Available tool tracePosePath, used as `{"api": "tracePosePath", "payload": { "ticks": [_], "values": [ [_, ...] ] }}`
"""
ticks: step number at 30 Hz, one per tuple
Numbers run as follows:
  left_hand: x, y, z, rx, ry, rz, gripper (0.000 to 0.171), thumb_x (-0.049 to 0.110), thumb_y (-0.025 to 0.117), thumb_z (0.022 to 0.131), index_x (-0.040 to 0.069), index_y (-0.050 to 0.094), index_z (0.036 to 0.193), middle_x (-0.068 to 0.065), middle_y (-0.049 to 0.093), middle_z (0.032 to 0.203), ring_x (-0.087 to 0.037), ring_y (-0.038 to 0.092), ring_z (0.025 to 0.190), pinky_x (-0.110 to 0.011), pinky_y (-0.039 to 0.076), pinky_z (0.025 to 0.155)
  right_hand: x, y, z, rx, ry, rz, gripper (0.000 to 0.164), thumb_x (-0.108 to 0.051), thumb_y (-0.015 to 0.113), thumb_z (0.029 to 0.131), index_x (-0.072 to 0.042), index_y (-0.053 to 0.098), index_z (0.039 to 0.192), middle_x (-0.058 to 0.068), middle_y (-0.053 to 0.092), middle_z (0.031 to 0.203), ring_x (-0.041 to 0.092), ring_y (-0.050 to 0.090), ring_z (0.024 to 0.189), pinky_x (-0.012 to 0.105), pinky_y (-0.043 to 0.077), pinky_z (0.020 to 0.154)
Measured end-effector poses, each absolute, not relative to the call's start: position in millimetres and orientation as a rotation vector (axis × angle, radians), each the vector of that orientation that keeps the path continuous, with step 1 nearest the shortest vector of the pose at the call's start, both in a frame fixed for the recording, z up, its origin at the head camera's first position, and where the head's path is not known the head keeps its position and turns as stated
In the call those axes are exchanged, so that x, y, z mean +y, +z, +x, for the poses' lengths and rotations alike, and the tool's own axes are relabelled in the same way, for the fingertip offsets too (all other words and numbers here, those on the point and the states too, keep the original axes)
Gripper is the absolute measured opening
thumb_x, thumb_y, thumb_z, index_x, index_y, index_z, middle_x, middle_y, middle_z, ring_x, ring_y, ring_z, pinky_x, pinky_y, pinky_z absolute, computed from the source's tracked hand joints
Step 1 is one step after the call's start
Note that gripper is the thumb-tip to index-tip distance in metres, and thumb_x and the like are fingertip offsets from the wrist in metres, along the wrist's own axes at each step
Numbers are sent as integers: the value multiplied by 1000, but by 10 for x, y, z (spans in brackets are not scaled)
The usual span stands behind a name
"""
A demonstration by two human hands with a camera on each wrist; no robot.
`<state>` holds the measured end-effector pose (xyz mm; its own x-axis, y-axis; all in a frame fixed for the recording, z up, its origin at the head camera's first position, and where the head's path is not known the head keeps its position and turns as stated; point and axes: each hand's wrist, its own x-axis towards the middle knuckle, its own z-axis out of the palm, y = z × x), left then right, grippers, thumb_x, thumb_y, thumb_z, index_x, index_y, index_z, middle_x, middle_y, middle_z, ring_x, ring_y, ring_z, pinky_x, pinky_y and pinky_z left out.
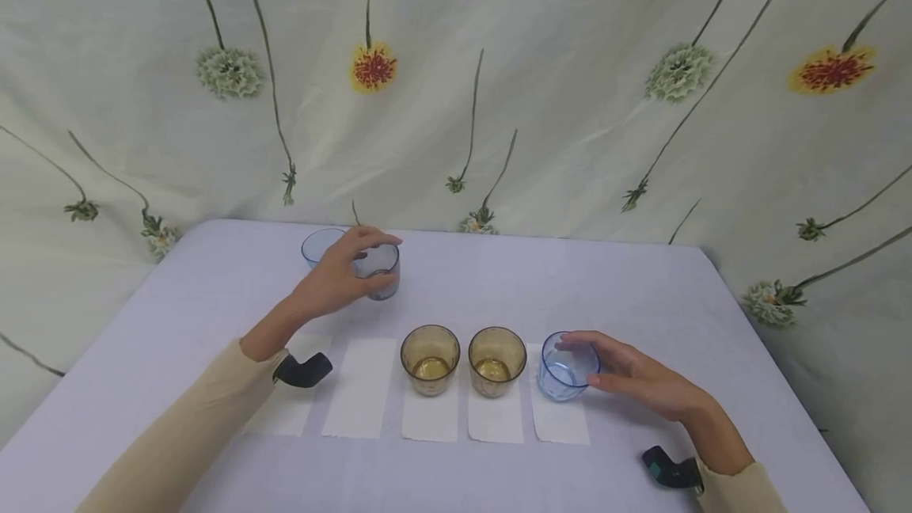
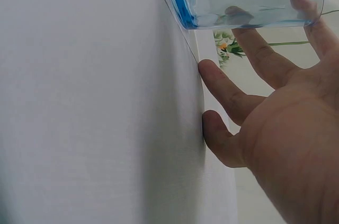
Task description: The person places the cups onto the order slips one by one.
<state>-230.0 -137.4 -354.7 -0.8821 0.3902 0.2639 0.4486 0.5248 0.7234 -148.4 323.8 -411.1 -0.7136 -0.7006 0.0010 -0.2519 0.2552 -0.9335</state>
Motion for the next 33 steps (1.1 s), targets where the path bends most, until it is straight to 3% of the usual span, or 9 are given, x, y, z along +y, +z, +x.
{"api": "tracePosePath", "payload": {
  "ticks": [9,33],
  "values": [
    [-1403,-3506,-2130,-2663,-1280,-771,52,18,81,85,10,63,133,-9,50,134,-28,51,124,-51,47,99,3239,-4095,-1486,2122,-1451,-865,52,3,44,103,-9,36,153,18,37,156,-6,30,143,6,24,109],
    [-1506,-3498,-1745,-2715,-1243,-935,51,20,82,83,22,65,131,2,52,130,-23,53,123,-46,49,98,3234,-4089,-1477,2139,-1451,-853,52,2,45,103,-10,37,152,14,39,156,-8,30,142,5,23,108]
  ]
}}
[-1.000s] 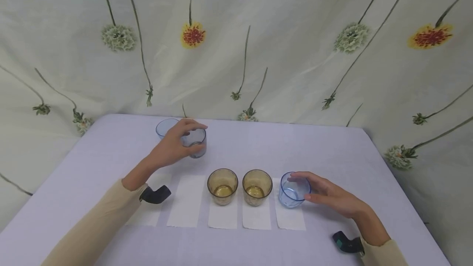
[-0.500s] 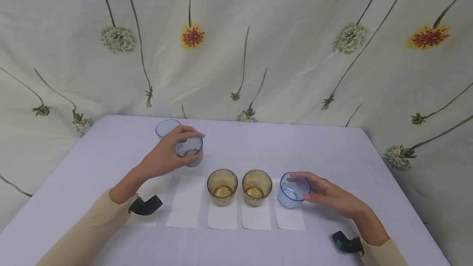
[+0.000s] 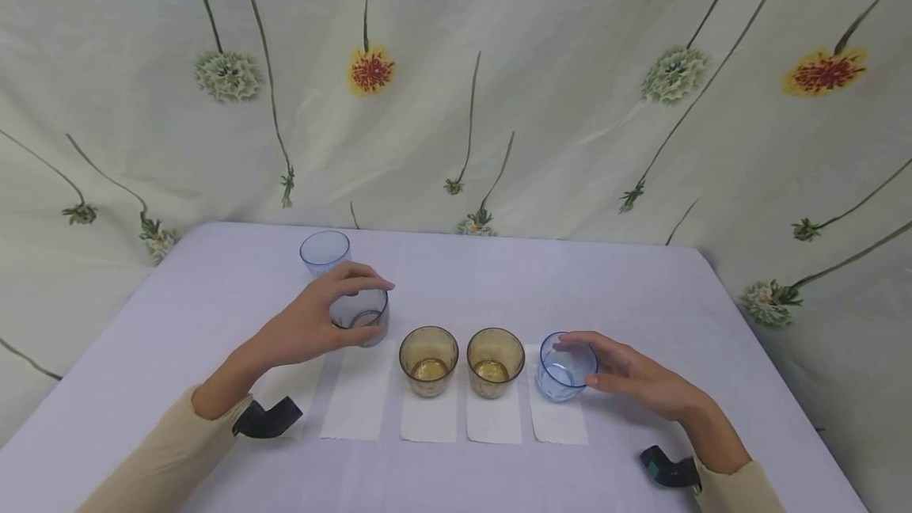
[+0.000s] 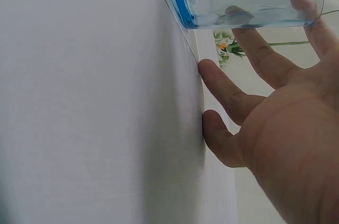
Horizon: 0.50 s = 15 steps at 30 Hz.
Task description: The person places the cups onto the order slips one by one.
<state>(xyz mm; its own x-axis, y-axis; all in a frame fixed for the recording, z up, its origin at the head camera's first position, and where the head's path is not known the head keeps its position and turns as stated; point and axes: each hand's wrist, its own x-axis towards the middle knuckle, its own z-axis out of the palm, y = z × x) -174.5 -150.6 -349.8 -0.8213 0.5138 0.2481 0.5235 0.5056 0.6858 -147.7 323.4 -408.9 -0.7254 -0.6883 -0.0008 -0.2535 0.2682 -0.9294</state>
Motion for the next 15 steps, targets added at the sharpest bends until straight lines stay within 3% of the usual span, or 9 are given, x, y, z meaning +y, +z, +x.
{"api": "tracePosePath", "payload": {
  "ticks": [15],
  "values": [
    [-1528,-3538,-1615,-2779,-1178,-1028,53,23,83,83,27,63,132,2,53,128,-21,53,120,-45,49,98,3235,-4090,-1480,2124,-1456,-871,52,3,45,102,-8,36,153,15,39,156,-6,31,143,6,24,109]
  ]
}}
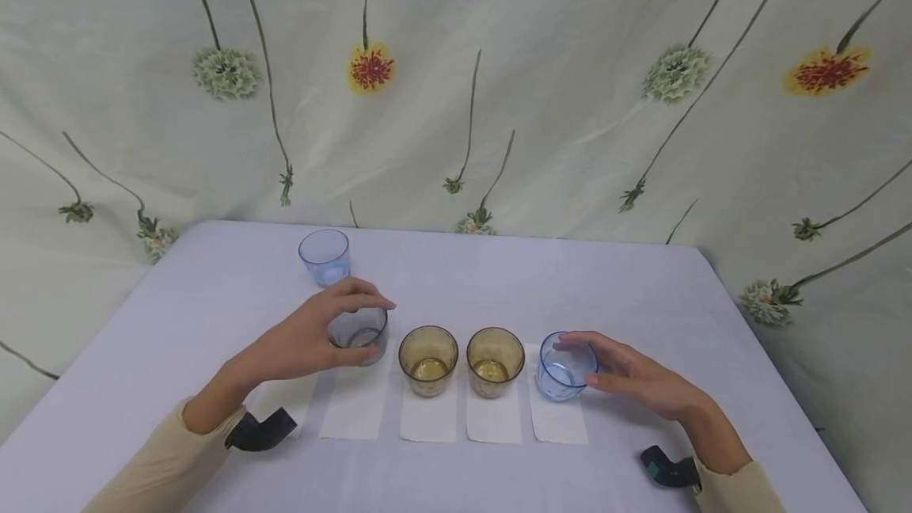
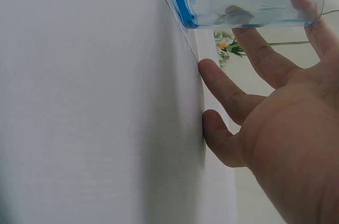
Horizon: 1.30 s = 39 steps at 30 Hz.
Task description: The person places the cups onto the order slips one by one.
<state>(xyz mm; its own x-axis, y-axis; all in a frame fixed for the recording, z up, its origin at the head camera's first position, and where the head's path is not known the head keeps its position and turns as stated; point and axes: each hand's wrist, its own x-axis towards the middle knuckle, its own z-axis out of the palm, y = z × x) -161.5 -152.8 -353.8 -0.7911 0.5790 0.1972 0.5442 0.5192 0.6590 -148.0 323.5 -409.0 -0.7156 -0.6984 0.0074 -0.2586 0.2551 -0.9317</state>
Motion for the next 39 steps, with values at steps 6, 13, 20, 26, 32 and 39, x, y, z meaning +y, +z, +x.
{"api": "tracePosePath", "payload": {
  "ticks": [6,13,20,26,32,39],
  "values": [
    [-1561,-3555,-1569,2693,1116,1018,52,23,83,83,27,64,130,6,53,127,-17,54,120,-45,48,100,3246,-4110,-1485,2120,-1458,-840,53,4,45,102,-9,36,153,14,38,157,-5,31,143,7,25,109],
    [-1577,-3546,-1569,2667,1097,1036,51,24,83,83,29,63,130,6,53,127,-17,54,120,-46,48,100,3256,-4116,-1490,2123,-1465,-833,54,5,44,102,-9,35,153,16,37,157,-5,30,144,7,24,109],
    [-1575,-3568,-1565,2649,1081,1016,51,25,83,82,28,63,129,6,53,126,-17,55,119,-46,49,99,3256,-4128,-1491,2130,-1460,-819,54,4,45,102,-10,36,153,13,38,157,-7,31,143,6,23,108],
    [-1577,-3593,-1570,2627,1086,1028,50,27,83,83,28,63,128,3,54,124,-17,55,116,-44,50,97,3249,-4117,-1492,2136,-1450,-862,53,3,45,102,-10,37,153,15,39,156,-6,31,143,6,24,109],
    [-1594,-3616,-1579,2598,1078,1017,50,30,83,83,27,63,129,2,54,125,-19,54,116,-46,49,96,3232,-4115,-1489,2126,-1453,-871,53,3,45,102,-10,36,153,13,39,156,-6,31,143,6,24,108],
    [-1602,-3624,-1580,2577,1089,1008,50,30,83,82,27,64,127,3,54,124,-20,54,116,-46,49,96,3250,-4127,-1486,2123,-1456,-854,53,4,45,102,-9,36,153,10,38,158,-7,30,143,5,23,109]
  ]
}}
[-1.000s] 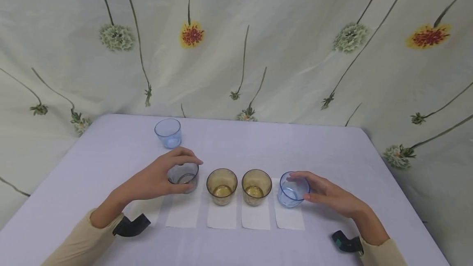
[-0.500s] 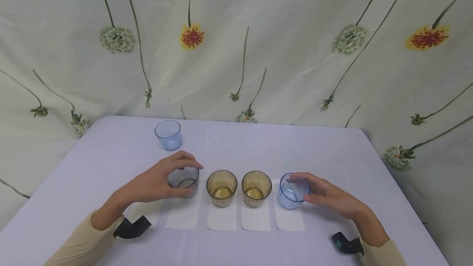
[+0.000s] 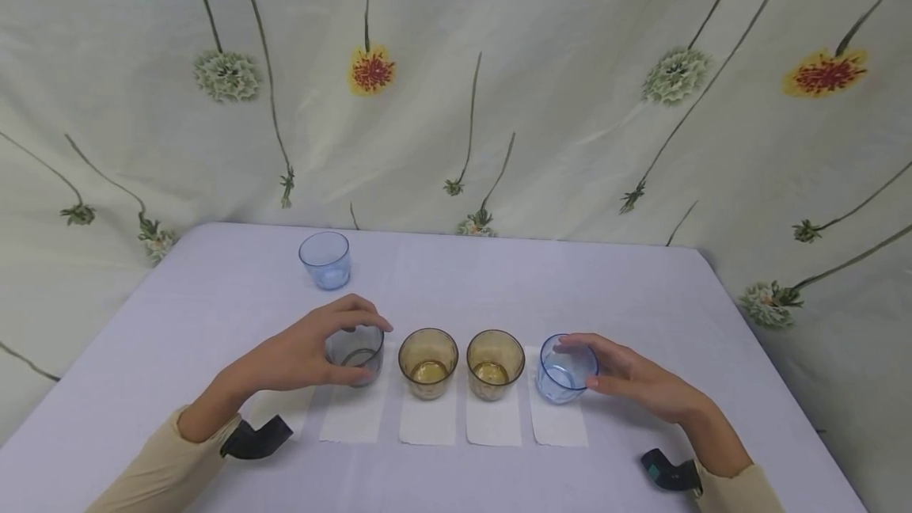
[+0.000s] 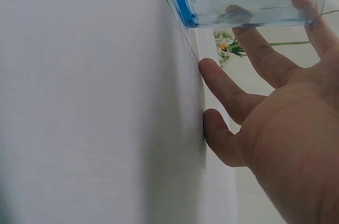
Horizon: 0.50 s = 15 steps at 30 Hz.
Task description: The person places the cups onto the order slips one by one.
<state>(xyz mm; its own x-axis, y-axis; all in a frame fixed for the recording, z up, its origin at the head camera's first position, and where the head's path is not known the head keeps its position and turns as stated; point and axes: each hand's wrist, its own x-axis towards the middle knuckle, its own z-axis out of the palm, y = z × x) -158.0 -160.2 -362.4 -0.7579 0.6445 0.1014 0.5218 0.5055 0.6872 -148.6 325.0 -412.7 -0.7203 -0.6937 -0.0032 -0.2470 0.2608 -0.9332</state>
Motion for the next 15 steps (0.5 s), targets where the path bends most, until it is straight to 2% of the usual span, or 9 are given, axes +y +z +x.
{"api": "tracePosePath", "payload": {
  "ticks": [9,15],
  "values": [
    [-1586,-3619,-1576,2562,1070,1001,50,29,84,80,25,64,126,-1,55,122,-21,55,113,-46,49,96,3248,-4110,-1491,2127,-1449,-863,53,4,44,102,-9,36,153,13,39,157,-7,30,143,5,22,109],
    [-1583,-3623,-1575,2559,1055,996,50,29,84,80,24,65,126,0,55,121,-20,55,113,-45,48,96,3240,-4115,-1483,2115,-1460,-853,53,4,44,102,-9,36,153,15,38,157,-6,30,143,5,22,109]
  ]
}}
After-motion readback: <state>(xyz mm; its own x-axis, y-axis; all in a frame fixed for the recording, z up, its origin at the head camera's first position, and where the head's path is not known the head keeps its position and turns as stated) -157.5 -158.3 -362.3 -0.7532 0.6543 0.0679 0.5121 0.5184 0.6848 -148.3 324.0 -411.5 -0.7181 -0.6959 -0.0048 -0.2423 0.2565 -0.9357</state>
